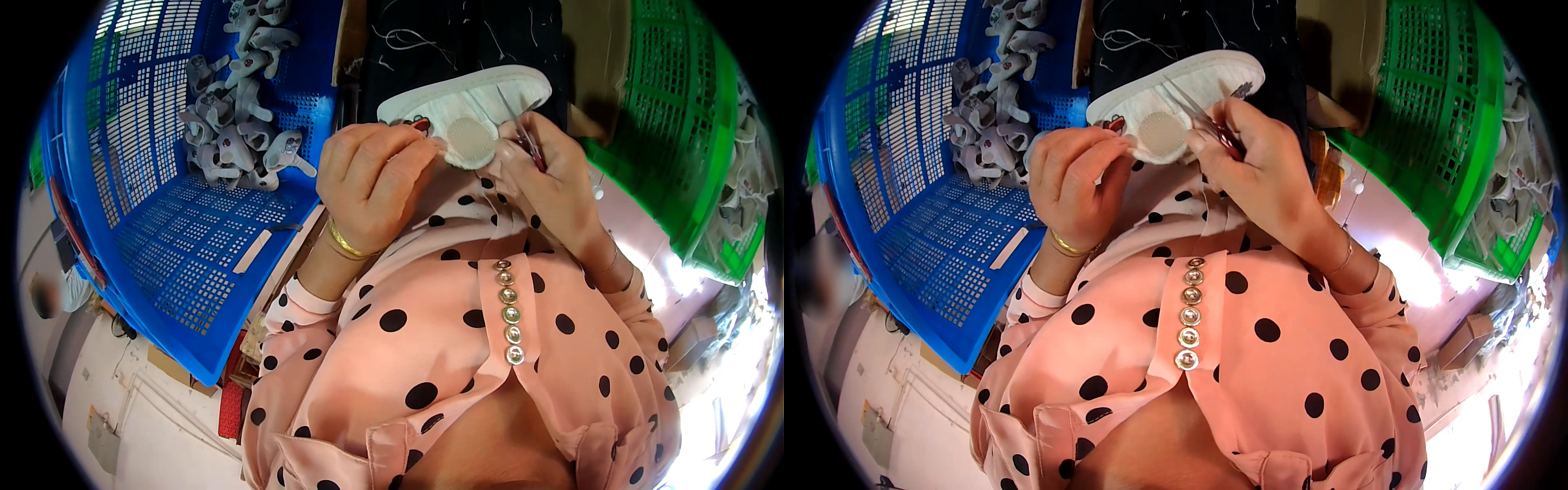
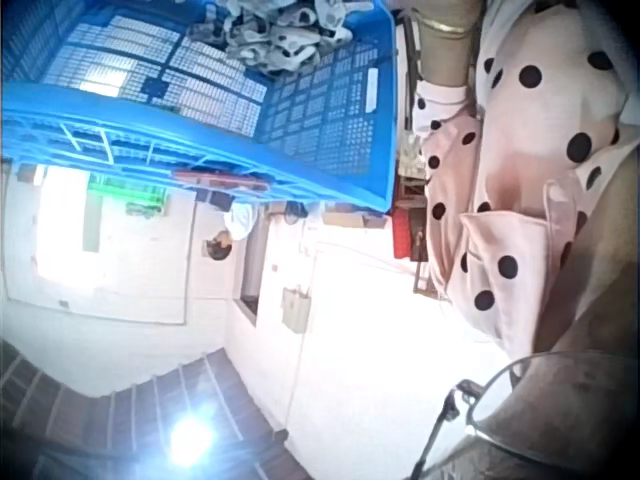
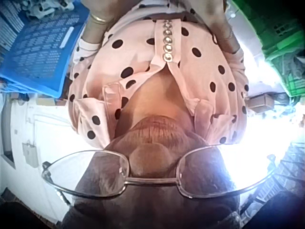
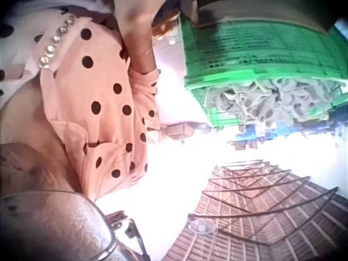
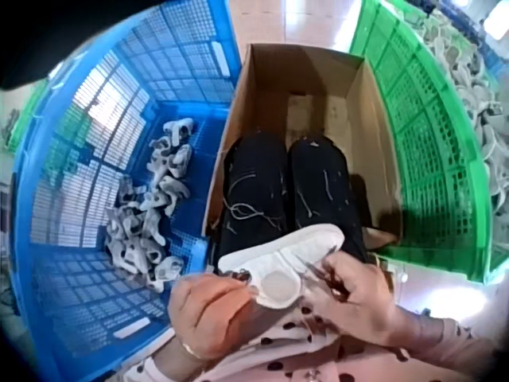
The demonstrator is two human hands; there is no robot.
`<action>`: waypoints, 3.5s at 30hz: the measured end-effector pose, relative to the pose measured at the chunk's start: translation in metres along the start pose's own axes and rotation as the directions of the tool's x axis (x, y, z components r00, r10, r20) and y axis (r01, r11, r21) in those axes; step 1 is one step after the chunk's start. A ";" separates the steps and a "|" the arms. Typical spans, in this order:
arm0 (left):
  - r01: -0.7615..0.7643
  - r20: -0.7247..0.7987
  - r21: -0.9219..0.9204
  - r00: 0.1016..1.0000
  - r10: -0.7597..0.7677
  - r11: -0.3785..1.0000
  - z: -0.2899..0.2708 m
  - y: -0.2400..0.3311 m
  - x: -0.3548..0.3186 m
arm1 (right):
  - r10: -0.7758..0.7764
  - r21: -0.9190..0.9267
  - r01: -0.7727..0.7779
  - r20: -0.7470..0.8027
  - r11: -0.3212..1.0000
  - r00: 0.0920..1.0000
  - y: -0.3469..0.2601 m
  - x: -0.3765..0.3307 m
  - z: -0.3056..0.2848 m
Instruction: The person sits on the floor and uses scissors to trim loose threads and excess fabric from small, light-colored fabric items. They handle the items one at a time, turning them over to access different edges, and place the trimmed pieces into a nearby blue basket.
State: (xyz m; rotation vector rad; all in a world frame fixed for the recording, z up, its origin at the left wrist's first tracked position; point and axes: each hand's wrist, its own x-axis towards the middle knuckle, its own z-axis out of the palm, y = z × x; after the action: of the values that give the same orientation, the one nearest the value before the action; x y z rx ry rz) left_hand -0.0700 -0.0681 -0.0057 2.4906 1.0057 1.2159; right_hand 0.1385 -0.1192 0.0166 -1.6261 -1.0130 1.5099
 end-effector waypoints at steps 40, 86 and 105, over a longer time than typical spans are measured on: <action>0.379 0.840 -0.234 0.543 -0.011 0.895 0.062 0.004 0.031 | -0.141 -0.016 0.140 -0.212 0.990 0.967 0.047 -0.005 -0.017; -0.221 0.466 -0.448 0.769 0.437 0.866 0.075 0.026 0.002 | -0.457 -0.790 0.065 -0.282 0.609 0.843 0.028 -0.020 -0.076; -0.429 0.477 -0.339 0.689 0.546 0.837 0.086 0.045 -0.001 | -0.127 -0.924 0.377 0.382 -0.058 0.915 -0.020 0.003 -0.076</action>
State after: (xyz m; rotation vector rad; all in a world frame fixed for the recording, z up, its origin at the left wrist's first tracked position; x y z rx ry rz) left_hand 0.0168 -0.0923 -0.0422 2.7629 0.0465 0.5444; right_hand 0.2124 -0.1062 0.0395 -1.8704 -2.8226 0.3889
